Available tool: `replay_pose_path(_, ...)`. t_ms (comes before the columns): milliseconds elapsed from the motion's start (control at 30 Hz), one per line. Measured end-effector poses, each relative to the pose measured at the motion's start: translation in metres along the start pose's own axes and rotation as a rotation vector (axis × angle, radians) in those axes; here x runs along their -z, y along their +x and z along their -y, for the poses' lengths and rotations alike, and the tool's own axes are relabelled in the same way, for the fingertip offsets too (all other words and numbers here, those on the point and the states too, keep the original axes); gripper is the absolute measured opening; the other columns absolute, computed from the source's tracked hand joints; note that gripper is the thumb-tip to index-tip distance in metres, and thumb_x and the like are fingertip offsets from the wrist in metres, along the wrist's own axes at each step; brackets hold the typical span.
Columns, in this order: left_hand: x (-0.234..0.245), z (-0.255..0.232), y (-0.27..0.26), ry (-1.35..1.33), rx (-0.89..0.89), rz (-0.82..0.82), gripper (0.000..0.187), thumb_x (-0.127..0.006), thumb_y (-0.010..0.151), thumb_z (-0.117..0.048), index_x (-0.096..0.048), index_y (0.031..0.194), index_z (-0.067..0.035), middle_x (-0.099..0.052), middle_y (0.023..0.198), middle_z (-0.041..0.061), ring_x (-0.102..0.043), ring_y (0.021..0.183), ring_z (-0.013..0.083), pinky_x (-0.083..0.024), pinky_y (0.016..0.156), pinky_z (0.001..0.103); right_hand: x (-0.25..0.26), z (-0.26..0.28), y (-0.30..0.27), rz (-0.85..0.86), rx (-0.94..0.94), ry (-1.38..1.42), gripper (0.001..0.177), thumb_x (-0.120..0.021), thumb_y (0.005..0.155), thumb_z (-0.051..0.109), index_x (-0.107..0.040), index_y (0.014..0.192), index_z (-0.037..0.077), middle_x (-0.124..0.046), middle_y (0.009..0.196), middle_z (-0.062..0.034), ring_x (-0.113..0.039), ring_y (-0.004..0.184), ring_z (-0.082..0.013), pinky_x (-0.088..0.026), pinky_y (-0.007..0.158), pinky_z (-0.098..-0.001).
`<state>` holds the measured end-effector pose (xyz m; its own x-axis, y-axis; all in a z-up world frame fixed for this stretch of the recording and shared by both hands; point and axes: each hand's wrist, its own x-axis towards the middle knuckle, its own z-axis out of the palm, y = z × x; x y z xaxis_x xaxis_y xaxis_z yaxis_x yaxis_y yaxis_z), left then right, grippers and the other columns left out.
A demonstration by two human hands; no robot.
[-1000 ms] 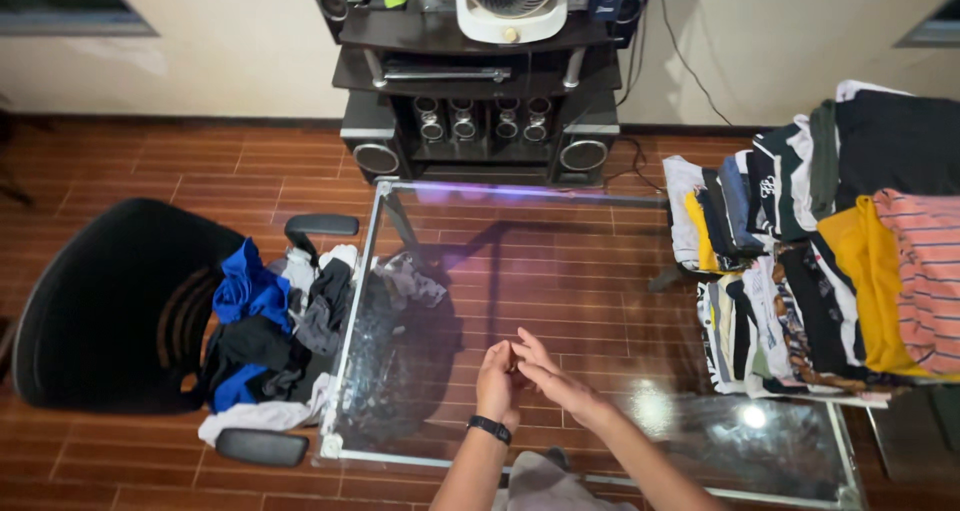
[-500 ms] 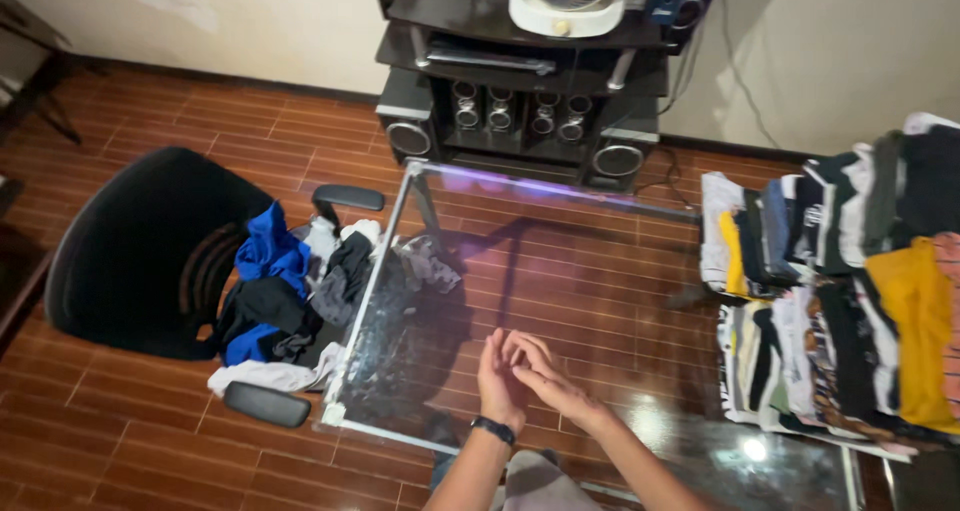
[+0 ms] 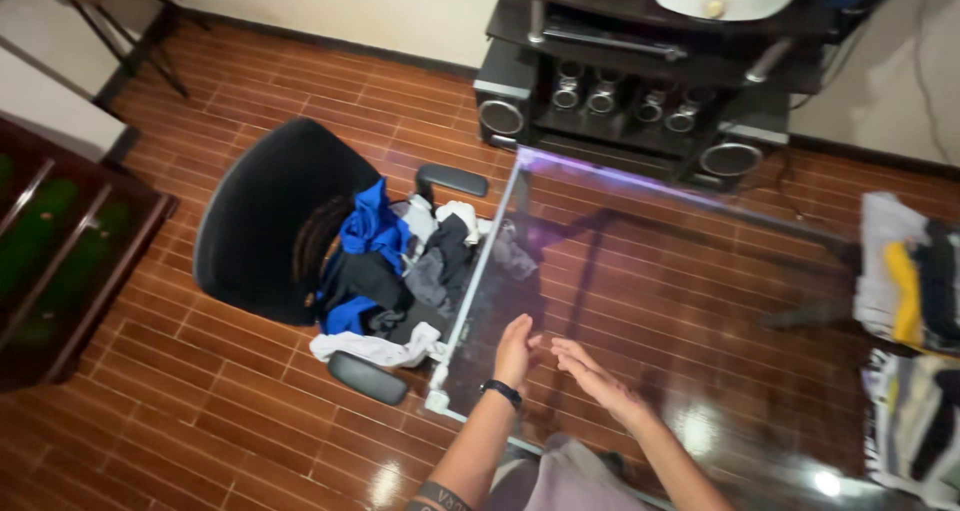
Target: The person folds a series of t-shirts and polo shirts one by one and places them onto an existing stack of folded laundry.
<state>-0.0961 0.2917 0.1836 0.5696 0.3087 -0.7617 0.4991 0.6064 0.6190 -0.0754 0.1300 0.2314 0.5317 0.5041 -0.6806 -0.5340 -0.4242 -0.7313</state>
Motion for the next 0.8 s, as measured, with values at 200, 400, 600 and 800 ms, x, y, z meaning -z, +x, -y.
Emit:
replay_pose_path(200,0.091,0.004,0.135,0.334,-0.265,-0.158,0.024,-0.067,0.086,-0.026,-0.080,0.104,-0.018,-0.078,0.100,-0.004,-0.066,0.088,0.0082,-0.049,0.082,0.024,-0.044,0.053,0.019,-0.013,-0.123,-0.108,0.056,-0.041,0.100,0.044,-0.045,0.153,0.029,-0.052,0.158,0.0063,-0.051,0.144,-0.0127,-0.039,0.114,-0.0328)
replay_pose_path(400,0.143,-0.013,0.242,0.725,-0.331,-0.239,0.046,-0.070,0.085,-0.040,-0.074,0.126,-0.019,-0.061,0.133,0.014,-0.055,0.131,0.0277,-0.036,0.119,0.033,-0.049,0.005,0.088,-0.019,-0.080,-0.024,0.058,-0.047,0.101,0.041,-0.042,0.156,0.023,-0.049,0.161,-0.0006,-0.050,0.144,-0.0172,-0.035,0.118,-0.0331)
replay_pose_path(600,0.137,-0.016,0.320,0.747,-0.173,-0.158,0.057,-0.068,0.079,-0.037,-0.071,0.134,-0.023,-0.060,0.144,0.012,-0.060,0.129,0.0283,-0.044,0.115,0.033,-0.039,-0.039,0.113,-0.157,0.010,-0.021,0.047,-0.049,0.101,0.036,-0.059,0.146,0.022,-0.070,0.142,0.0060,-0.070,0.122,-0.0156,-0.038,0.111,-0.0269)
replay_pose_path(800,0.138,-0.044,0.309,0.920,0.050,-0.065,0.081,-0.067,0.080,-0.046,-0.044,0.157,-0.032,0.002,0.173,0.013,-0.030,0.154,0.0310,-0.019,0.128,0.030,-0.048,-0.018,0.096,-0.340,-0.242,-0.001,0.054,-0.046,0.097,0.044,-0.058,0.148,0.027,-0.066,0.150,0.0038,-0.067,0.128,-0.0195,-0.044,0.110,-0.0419)
